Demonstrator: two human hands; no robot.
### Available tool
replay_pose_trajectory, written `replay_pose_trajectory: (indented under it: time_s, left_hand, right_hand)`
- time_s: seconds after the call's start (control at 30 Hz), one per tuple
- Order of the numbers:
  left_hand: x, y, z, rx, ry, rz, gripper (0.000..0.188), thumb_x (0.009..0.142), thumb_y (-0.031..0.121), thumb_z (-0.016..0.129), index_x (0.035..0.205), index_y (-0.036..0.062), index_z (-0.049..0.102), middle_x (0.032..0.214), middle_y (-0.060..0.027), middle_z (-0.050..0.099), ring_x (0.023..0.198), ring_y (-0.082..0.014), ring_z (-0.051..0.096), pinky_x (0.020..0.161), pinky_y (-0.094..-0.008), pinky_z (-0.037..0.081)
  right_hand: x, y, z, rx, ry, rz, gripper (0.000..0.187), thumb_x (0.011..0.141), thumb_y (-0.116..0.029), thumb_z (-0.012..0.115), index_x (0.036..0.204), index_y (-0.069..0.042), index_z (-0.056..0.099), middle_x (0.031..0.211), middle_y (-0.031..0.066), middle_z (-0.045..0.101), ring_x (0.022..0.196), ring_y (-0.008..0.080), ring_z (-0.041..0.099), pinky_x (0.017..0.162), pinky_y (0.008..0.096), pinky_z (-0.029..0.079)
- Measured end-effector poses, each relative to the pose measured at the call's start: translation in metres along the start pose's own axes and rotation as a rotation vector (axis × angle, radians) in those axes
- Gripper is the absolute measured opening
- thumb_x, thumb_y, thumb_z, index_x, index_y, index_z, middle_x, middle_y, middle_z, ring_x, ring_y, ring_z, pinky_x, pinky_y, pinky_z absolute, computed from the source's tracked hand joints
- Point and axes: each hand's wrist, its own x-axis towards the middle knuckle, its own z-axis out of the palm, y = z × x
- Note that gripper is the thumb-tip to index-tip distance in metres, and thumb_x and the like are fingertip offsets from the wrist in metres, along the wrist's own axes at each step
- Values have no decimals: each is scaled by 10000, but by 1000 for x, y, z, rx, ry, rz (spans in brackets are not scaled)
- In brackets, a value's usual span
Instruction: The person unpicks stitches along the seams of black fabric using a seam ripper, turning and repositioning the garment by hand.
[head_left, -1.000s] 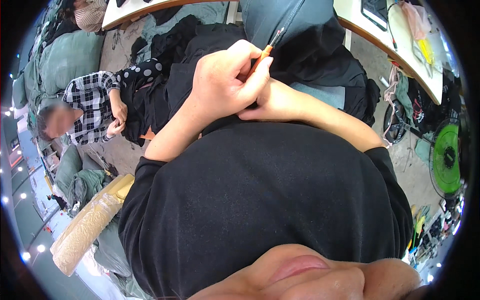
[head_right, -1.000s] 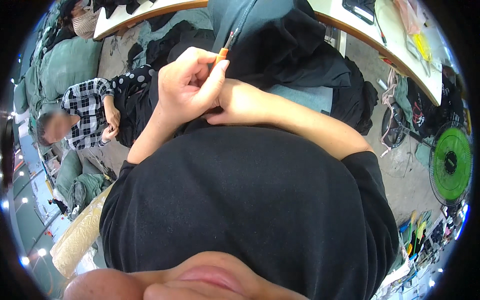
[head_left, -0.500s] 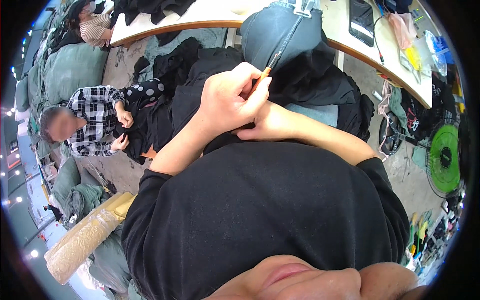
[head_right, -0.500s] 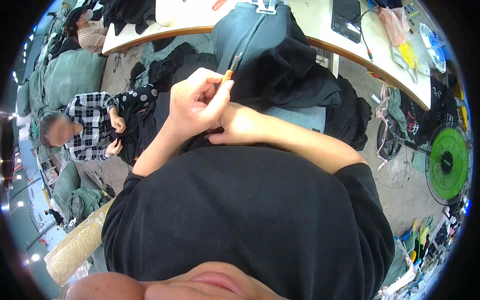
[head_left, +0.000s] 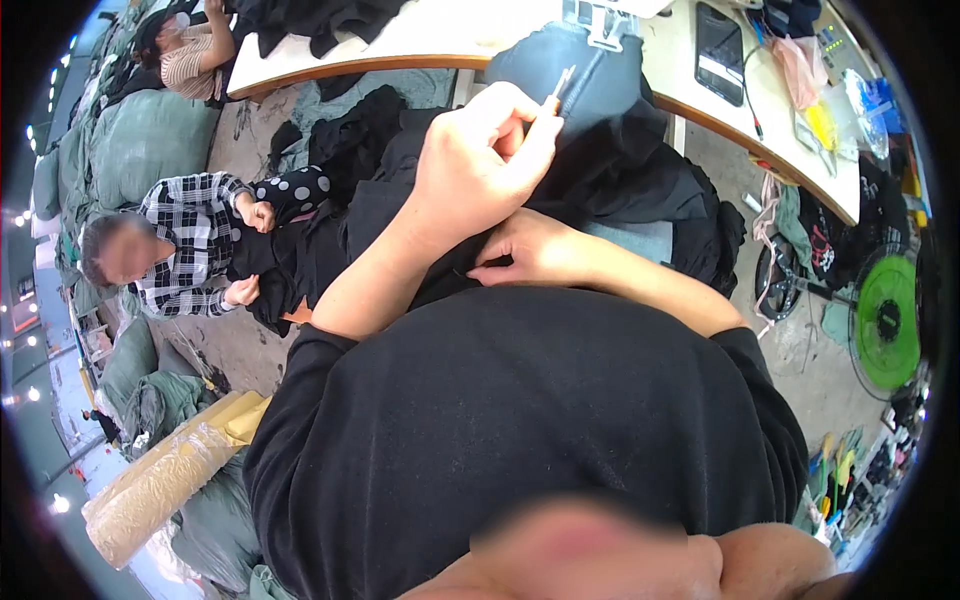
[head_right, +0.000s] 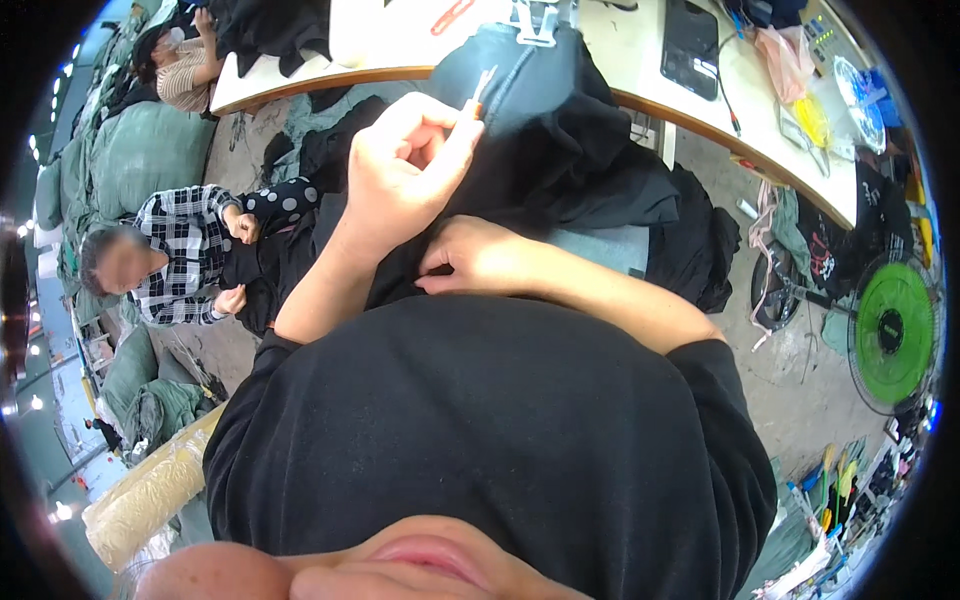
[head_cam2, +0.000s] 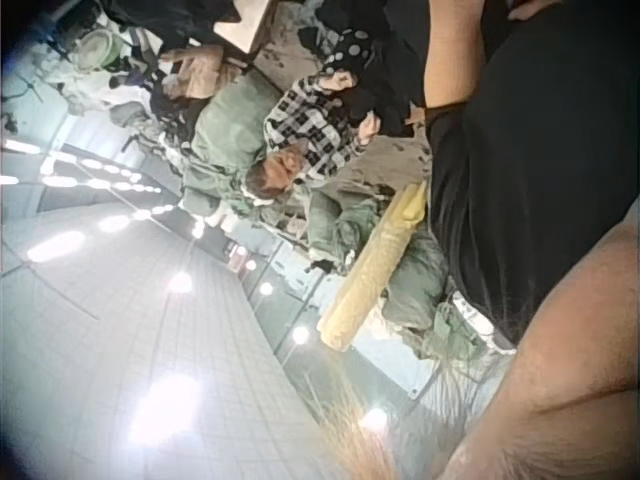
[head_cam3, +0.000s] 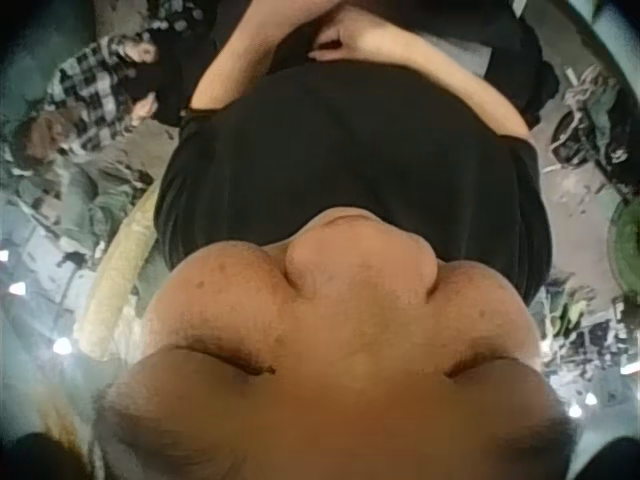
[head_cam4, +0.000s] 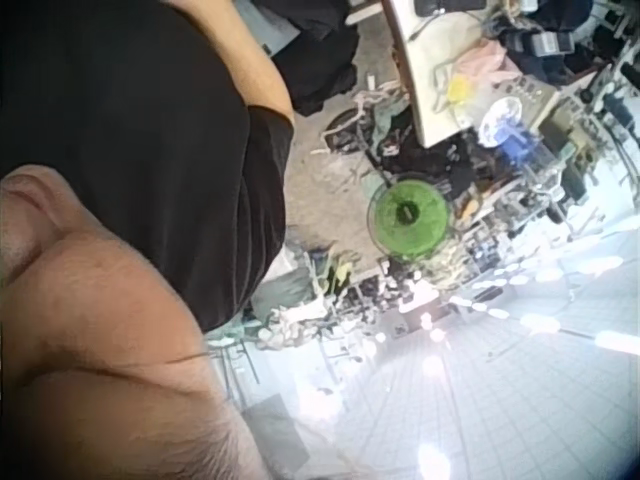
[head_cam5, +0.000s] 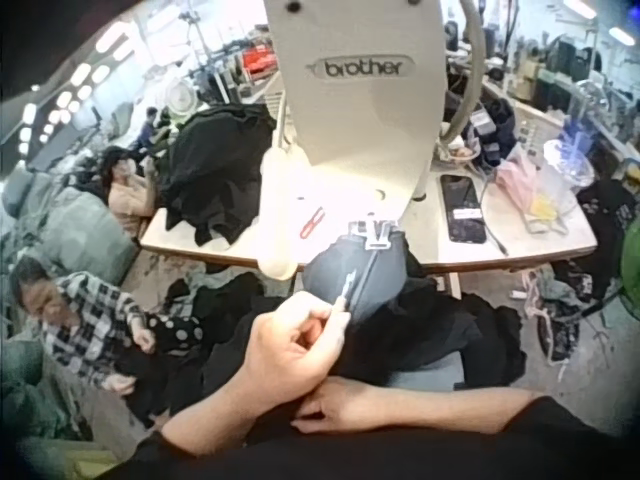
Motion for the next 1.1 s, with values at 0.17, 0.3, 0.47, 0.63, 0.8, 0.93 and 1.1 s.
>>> replay_pose_trajectory:
  time_s: [0.17, 0.3, 0.47, 0.63, 0.8, 0.93, 1.1]
  left_hand:
    - [-2, 3, -4, -36, 12, -37, 160, 933, 127, 732, 875, 31, 618, 729, -121, 638, 584, -250, 655, 531, -353, 503]
    - [-15, -7, -10, -109, -87, -176, 143, 979, 140, 649, 951, 21, 574, 839, -176, 646, 748, -351, 685, 664, -418, 539]
    - [-42, -38, 9, -487, -87, -310, 118, 1074, 173, 584, 1091, 57, 567, 902, 23, 516, 810, -48, 475, 724, -242, 436]
    - [-40, -31, 7, -754, -33, -431, 235, 990, 232, 720, 1054, 59, 574, 872, 21, 523, 773, -56, 452, 694, -249, 423]
    - [-43, -32, 2, -526, -97, -419, 247, 939, 177, 775, 1059, 38, 609, 852, 27, 550, 763, -55, 482, 690, -234, 436]
    - [-45, -28, 1, -557, -82, -438, 212, 943, 159, 763, 1025, 36, 612, 852, 15, 570, 757, -57, 498, 693, -240, 443]
    - [-44, -19, -11, -415, -75, -252, 161, 921, 127, 749, 924, 46, 611, 727, 7, 583, 642, -58, 494, 590, -259, 419]
  right_hand:
    - [-10, -4, -1, -53, 208, -13, 245, 886, -211, 798, 806, 12, 738, 734, 171, 692, 681, 321, 655, 670, 417, 507]
    - [-24, -14, -10, 137, 164, 120, 166, 885, -131, 807, 869, 27, 758, 757, 161, 726, 660, 219, 682, 650, 348, 521]
    - [-31, -16, -5, 8, 172, 78, 168, 857, -144, 833, 882, 7, 763, 787, 131, 734, 695, 264, 660, 711, 350, 513]
    - [-32, -26, -18, -10, 419, 71, 125, 892, -133, 794, 881, -12, 764, 803, 97, 724, 700, 224, 659, 699, 331, 515]
    - [-31, -39, -29, 258, 1053, 263, 98, 1018, -75, 662, 995, 2, 720, 916, 43, 707, 777, 85, 649, 711, 211, 508]
    - [-19, -26, -19, 602, 1078, 289, 139, 999, -72, 700, 1104, 16, 678, 964, 58, 716, 816, 97, 667, 735, 236, 531]
    - [-12, -30, -17, 739, 1141, 185, 140, 952, -3, 737, 1073, 17, 670, 969, 49, 687, 837, 110, 670, 788, 232, 536]
